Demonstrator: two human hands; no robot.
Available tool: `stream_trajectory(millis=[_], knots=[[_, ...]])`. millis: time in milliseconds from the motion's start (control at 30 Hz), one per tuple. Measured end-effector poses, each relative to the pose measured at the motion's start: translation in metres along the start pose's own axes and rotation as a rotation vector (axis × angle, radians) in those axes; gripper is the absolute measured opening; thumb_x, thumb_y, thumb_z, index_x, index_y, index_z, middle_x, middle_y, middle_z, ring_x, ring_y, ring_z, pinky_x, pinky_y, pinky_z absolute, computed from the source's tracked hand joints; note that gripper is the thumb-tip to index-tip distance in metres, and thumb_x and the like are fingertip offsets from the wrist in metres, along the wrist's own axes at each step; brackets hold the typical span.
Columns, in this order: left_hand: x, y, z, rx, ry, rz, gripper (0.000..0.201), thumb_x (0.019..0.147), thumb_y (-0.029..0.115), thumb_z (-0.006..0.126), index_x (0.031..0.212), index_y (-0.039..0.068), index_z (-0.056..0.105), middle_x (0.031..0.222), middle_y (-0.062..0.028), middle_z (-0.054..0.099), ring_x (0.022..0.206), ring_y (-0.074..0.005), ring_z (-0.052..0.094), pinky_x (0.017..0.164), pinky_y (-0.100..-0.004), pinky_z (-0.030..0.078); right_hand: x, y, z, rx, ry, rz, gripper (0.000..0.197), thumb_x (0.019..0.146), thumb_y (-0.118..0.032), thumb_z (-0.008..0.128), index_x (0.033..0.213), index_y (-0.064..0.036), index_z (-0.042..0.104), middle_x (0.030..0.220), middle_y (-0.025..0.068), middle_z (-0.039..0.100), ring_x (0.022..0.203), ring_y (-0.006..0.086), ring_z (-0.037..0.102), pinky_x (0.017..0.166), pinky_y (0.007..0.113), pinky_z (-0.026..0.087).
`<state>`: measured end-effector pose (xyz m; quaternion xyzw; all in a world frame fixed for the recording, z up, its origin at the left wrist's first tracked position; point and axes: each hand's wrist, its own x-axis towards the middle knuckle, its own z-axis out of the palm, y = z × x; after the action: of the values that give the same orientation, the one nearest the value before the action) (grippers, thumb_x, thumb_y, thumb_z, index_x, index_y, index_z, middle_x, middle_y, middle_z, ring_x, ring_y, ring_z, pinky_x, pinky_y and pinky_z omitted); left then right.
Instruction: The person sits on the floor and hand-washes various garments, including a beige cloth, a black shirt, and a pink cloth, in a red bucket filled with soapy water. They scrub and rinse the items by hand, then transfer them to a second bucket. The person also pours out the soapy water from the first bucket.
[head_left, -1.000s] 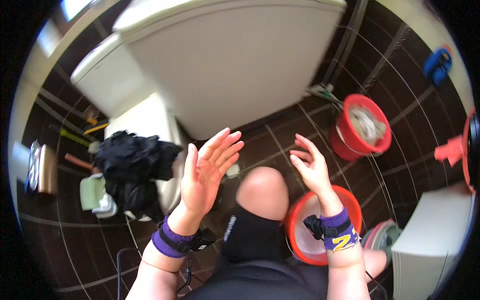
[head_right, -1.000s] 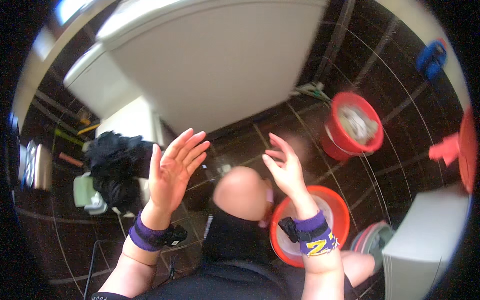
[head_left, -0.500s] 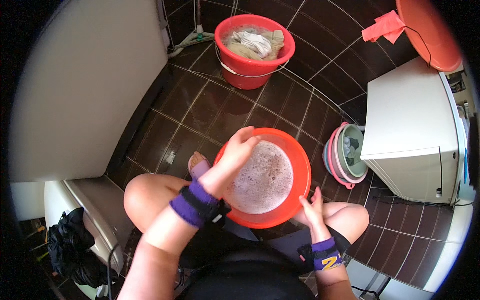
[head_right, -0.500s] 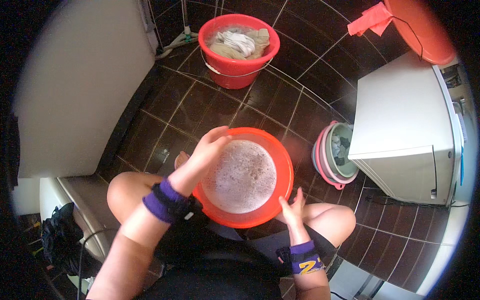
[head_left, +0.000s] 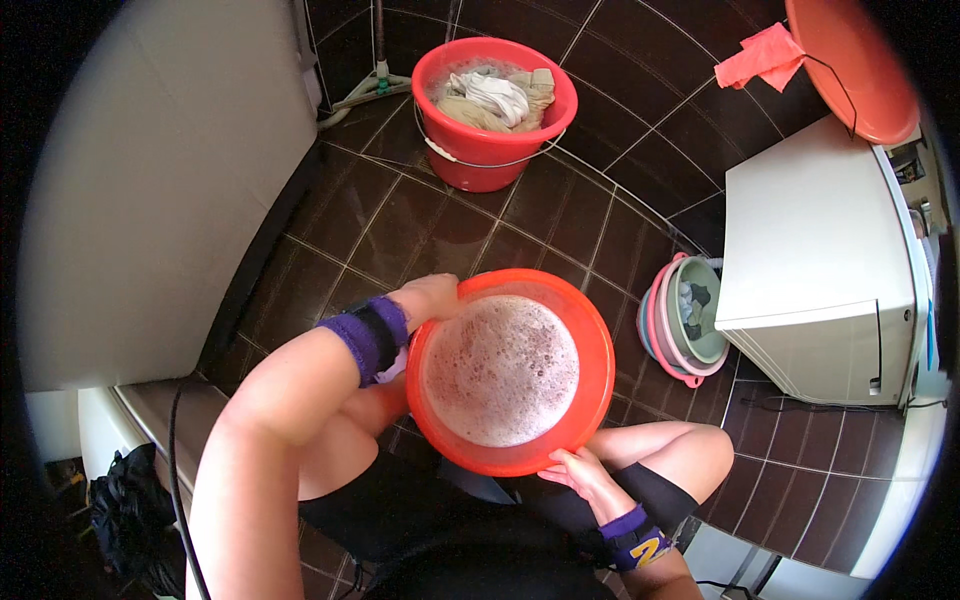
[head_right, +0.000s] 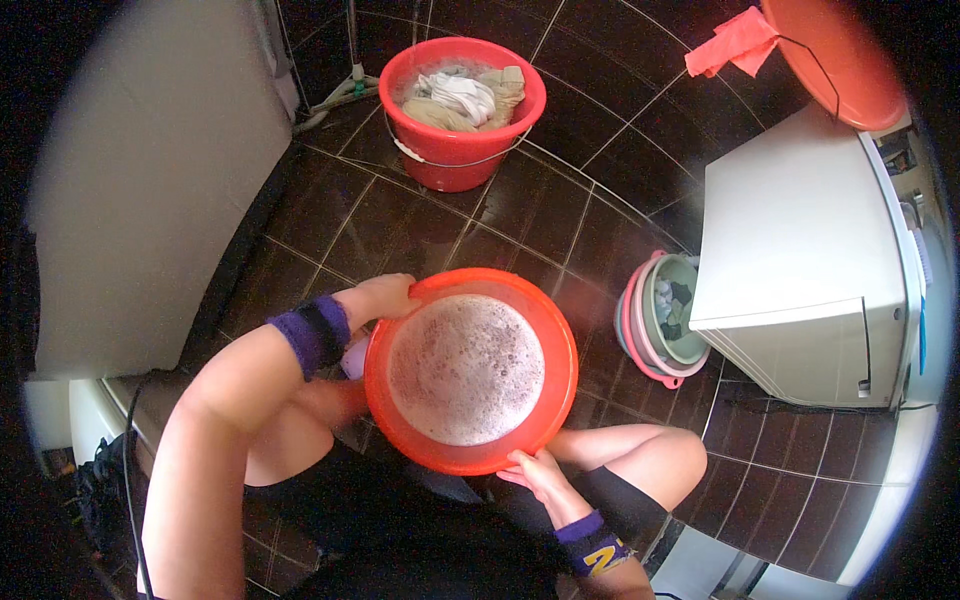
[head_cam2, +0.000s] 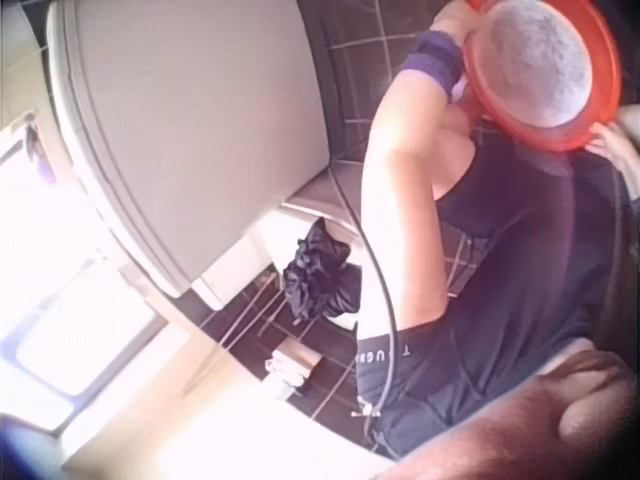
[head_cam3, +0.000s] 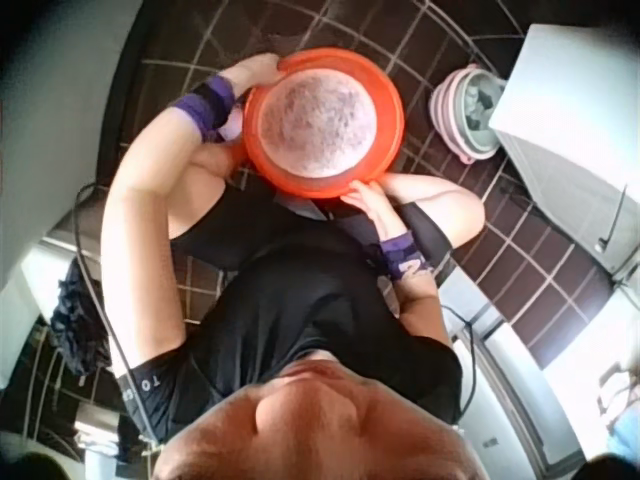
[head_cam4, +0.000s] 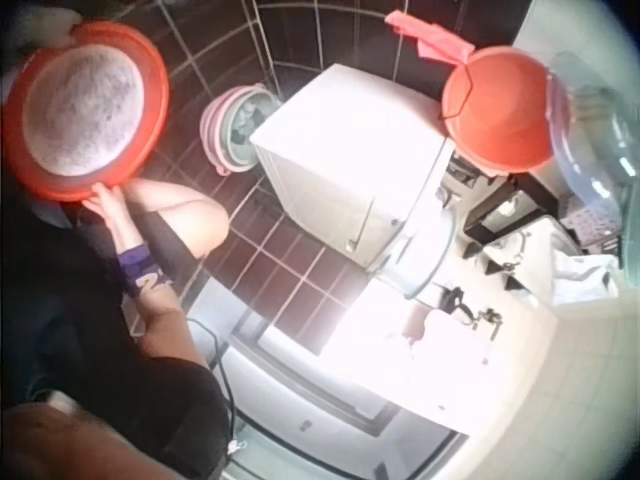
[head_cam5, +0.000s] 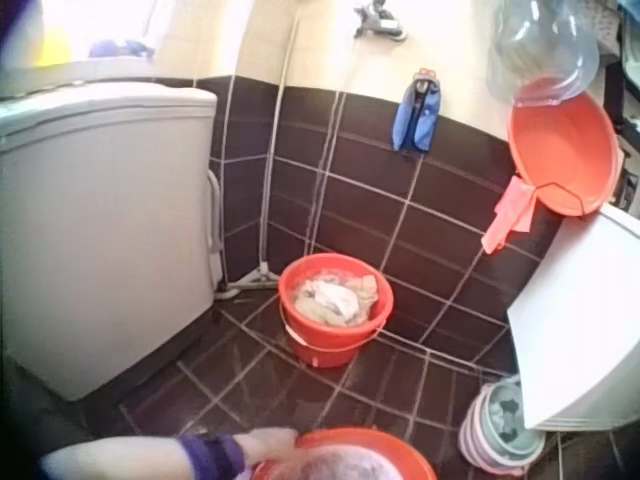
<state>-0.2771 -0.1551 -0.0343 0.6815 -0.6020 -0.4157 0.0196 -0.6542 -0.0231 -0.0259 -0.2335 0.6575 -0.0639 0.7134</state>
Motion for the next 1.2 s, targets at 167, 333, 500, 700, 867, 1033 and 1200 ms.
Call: stream_trajectory(millis=[167, 333, 500, 700, 867, 1033, 1200], knots=[[-0.013, -0.050, -0.002, -0.133, -0.011, -0.097, 0.052, 0.084, 0.026, 0.057, 0.127, 0.000, 0.044, 0.113, -0.0262, 0.060, 0.098, -0.0369, 0.063, 0.080, -0.0449, 0.053, -0.025, -0.045, 0.026, -0.120, -0.041, -0.167, 0.039, 0.092, -0.010, 0.052, 0.128, -0.0022, 0.041, 0.116, 0.0149, 0.058, 0.093, 0.0257, 0.064, 0.081, 0.039, 0.056], [-0.028, -0.101, -0.030, -0.584, -0.189, -0.227, 0.041, 0.089, 0.015, 0.053, 0.126, -0.001, 0.044, 0.106, -0.0185, 0.063, 0.082, -0.0289, 0.067, 0.066, -0.0444, 0.058, -0.012, -0.111, 0.057, -0.264, -0.061, -0.347, 0.047, 0.089, -0.013, 0.059, 0.129, -0.0017, 0.037, 0.110, 0.0139, 0.060, 0.085, 0.0210, 0.065, 0.060, 0.030, 0.058], [-0.039, -0.156, -0.020, -0.940, -0.243, -0.266, 0.032, 0.090, 0.009, 0.050, 0.121, 0.000, 0.047, 0.104, -0.0165, 0.064, 0.088, -0.0295, 0.067, 0.071, -0.0459, 0.057, 0.006, -0.175, 0.106, -0.479, 0.055, -0.605, 0.048, 0.086, -0.017, 0.065, 0.121, -0.0002, 0.039, 0.099, 0.0114, 0.059, 0.074, 0.0160, 0.063, 0.049, 0.025, 0.052], [-0.034, -0.199, 0.003, -1.228, -0.145, -0.273, 0.032, 0.090, 0.013, 0.051, 0.119, 0.001, 0.050, 0.107, -0.0153, 0.063, 0.088, -0.0294, 0.066, 0.074, -0.0464, 0.056, 0.044, -0.249, 0.163, -0.549, -0.025, -0.800, 0.037, 0.084, -0.007, 0.061, 0.114, 0.0021, 0.042, 0.086, 0.0109, 0.061, 0.056, 0.0149, 0.060, 0.042, 0.025, 0.047], [-0.034, -0.236, 0.054, -1.365, -0.083, -0.351, 0.028, 0.088, 0.014, 0.051, 0.113, 0.002, 0.055, 0.100, -0.0125, 0.065, 0.083, -0.0278, 0.065, 0.072, -0.0453, 0.055, 0.063, -0.280, 0.234, -0.707, -0.083, -0.768, 0.029, 0.083, -0.012, 0.061, 0.106, 0.0026, 0.051, 0.069, 0.0065, 0.060, 0.045, 0.0139, 0.056, 0.042, 0.027, 0.046], [-0.032, -0.262, 0.105, -1.443, -0.181, -0.344, 0.031, 0.089, 0.020, 0.054, 0.114, 0.003, 0.059, 0.110, -0.0083, 0.065, 0.098, -0.0217, 0.063, 0.082, -0.0386, 0.053, 0.079, -0.294, 0.293, -0.866, -0.102, -0.798, 0.025, 0.080, -0.016, 0.062, 0.097, 0.0023, 0.059, 0.066, 0.0078, 0.062, 0.045, 0.0141, 0.057, 0.044, 0.029, 0.047], [-0.035, -0.261, 0.131, -1.672, -0.157, -0.330, 0.030, 0.091, 0.019, 0.050, 0.114, 0.003, 0.060, 0.115, -0.0088, 0.064, 0.101, -0.0223, 0.063, 0.081, -0.0378, 0.053, 0.098, -0.304, 0.339, -1.024, -0.132, -0.770, 0.026, 0.078, -0.018, 0.061, 0.094, 0.0016, 0.061, 0.063, 0.0092, 0.062, 0.048, 0.0157, 0.060, 0.045, 0.030, 0.050]])
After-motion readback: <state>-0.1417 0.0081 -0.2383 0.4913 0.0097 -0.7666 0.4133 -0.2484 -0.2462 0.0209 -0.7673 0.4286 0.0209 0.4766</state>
